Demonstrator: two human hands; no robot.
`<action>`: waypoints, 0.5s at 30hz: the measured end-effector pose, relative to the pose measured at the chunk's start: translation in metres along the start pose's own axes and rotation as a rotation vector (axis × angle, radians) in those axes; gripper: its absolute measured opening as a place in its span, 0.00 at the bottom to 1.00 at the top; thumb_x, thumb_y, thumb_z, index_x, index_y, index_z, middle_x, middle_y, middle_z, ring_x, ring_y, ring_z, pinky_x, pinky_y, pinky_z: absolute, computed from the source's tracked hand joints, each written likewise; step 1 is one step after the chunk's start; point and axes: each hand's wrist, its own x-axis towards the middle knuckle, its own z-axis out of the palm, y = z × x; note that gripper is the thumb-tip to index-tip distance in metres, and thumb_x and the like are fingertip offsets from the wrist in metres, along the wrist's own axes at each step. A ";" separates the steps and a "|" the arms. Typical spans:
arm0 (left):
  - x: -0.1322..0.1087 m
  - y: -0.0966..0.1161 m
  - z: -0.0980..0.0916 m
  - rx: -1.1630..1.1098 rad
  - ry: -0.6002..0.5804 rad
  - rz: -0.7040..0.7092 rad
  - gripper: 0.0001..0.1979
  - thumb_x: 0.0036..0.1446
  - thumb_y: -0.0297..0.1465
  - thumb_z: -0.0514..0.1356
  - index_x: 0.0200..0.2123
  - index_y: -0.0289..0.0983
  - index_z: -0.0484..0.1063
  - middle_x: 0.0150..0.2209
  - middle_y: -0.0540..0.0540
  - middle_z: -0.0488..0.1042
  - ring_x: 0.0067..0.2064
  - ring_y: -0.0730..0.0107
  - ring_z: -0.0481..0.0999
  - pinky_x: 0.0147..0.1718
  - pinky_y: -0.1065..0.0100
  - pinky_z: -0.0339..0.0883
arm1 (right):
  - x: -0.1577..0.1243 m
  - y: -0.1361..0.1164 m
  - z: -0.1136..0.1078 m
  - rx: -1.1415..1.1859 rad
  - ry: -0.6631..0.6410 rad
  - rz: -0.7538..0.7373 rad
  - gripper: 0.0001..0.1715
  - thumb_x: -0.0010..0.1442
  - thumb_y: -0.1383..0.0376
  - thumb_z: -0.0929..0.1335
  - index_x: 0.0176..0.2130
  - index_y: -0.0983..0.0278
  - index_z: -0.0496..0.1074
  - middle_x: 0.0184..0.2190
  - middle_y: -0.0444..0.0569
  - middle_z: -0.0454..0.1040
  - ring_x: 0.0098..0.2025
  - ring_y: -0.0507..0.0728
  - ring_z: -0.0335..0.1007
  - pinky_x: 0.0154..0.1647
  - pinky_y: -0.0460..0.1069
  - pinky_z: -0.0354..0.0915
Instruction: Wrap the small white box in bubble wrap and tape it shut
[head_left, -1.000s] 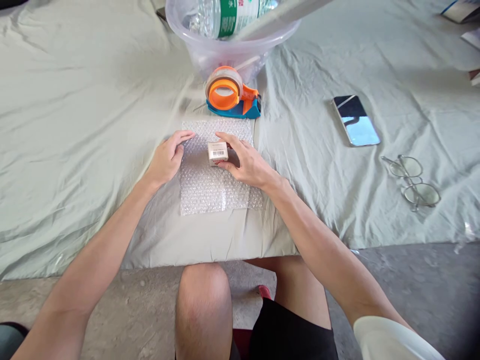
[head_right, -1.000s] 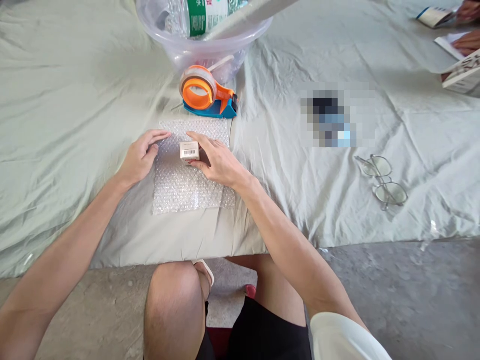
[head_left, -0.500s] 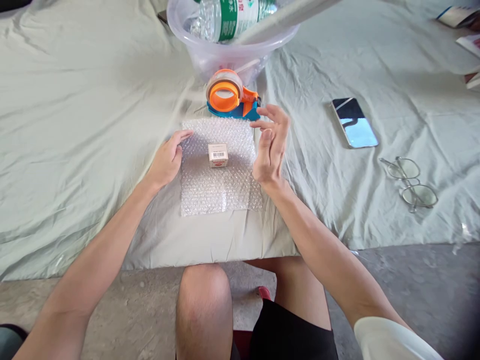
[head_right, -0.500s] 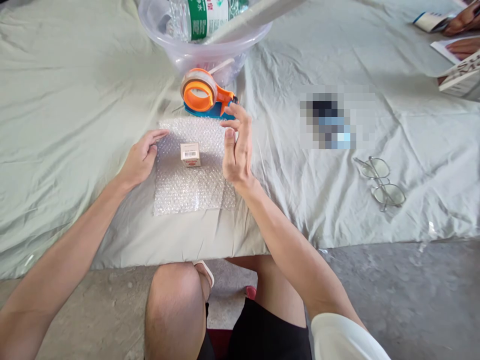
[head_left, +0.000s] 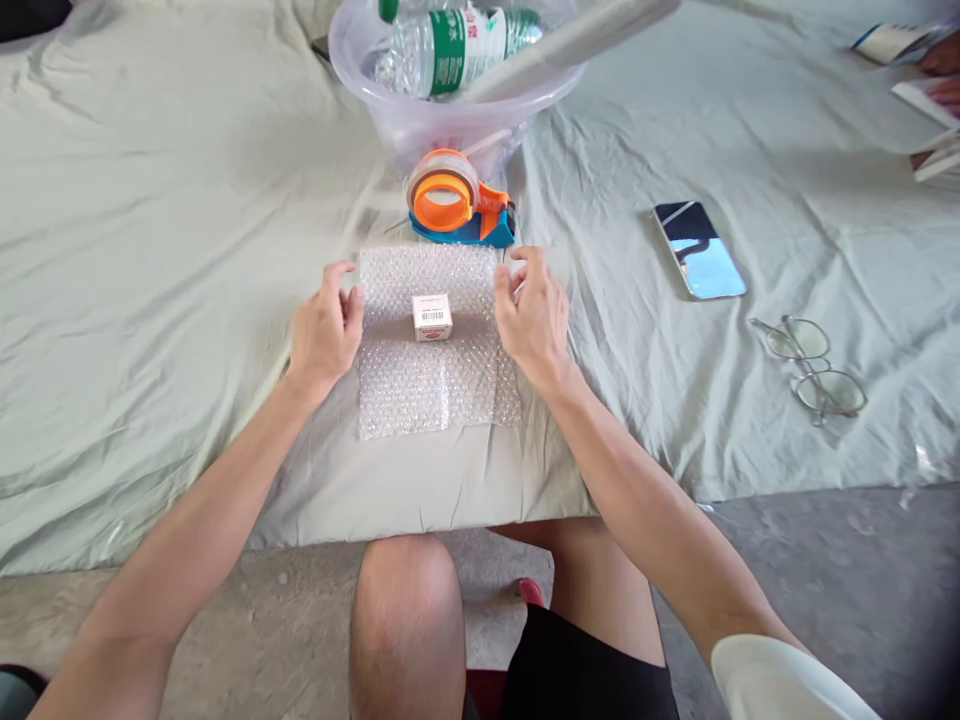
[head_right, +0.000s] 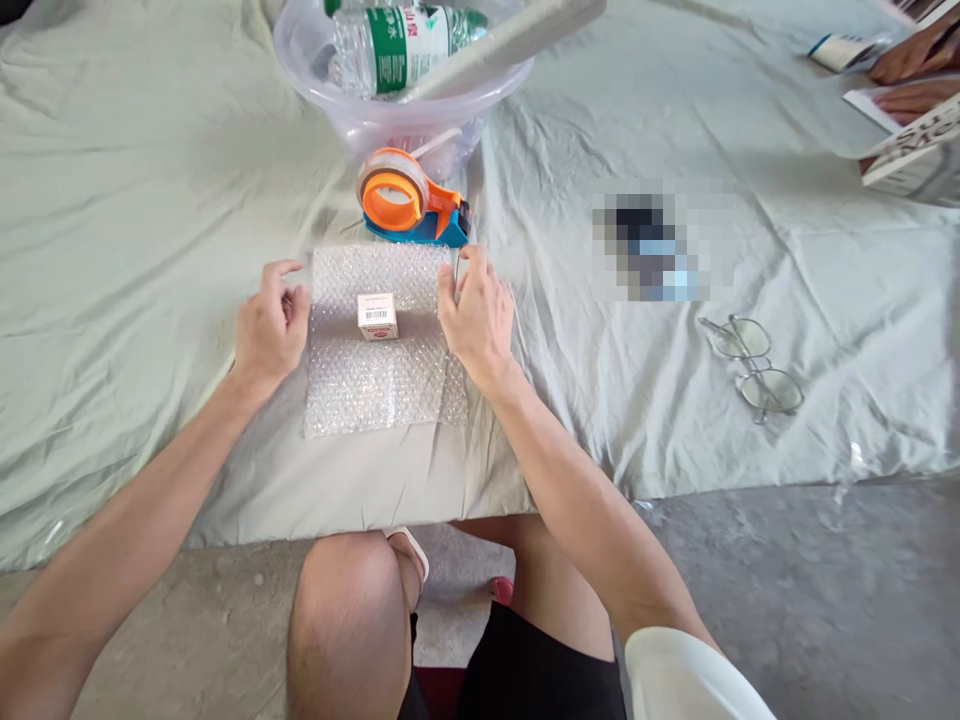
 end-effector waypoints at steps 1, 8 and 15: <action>-0.001 0.004 0.000 0.003 -0.045 0.036 0.19 0.85 0.44 0.56 0.68 0.42 0.76 0.33 0.49 0.79 0.33 0.61 0.79 0.35 0.59 0.68 | 0.000 0.002 0.002 -0.022 -0.014 0.017 0.19 0.83 0.50 0.65 0.62 0.57 0.73 0.45 0.52 0.83 0.48 0.67 0.82 0.58 0.67 0.78; -0.004 0.019 0.000 -0.142 -0.114 0.261 0.28 0.80 0.33 0.58 0.79 0.43 0.67 0.46 0.49 0.86 0.34 0.71 0.80 0.36 0.69 0.72 | -0.001 -0.002 0.004 0.237 0.063 -0.037 0.16 0.81 0.53 0.66 0.62 0.56 0.69 0.57 0.57 0.80 0.41 0.62 0.81 0.45 0.61 0.79; -0.004 0.022 0.008 -0.432 -0.015 0.299 0.35 0.74 0.33 0.70 0.79 0.54 0.69 0.66 0.41 0.79 0.35 0.76 0.77 0.26 0.74 0.71 | -0.001 -0.013 -0.004 0.550 0.031 0.083 0.19 0.73 0.49 0.75 0.57 0.51 0.72 0.57 0.52 0.78 0.36 0.56 0.73 0.31 0.55 0.72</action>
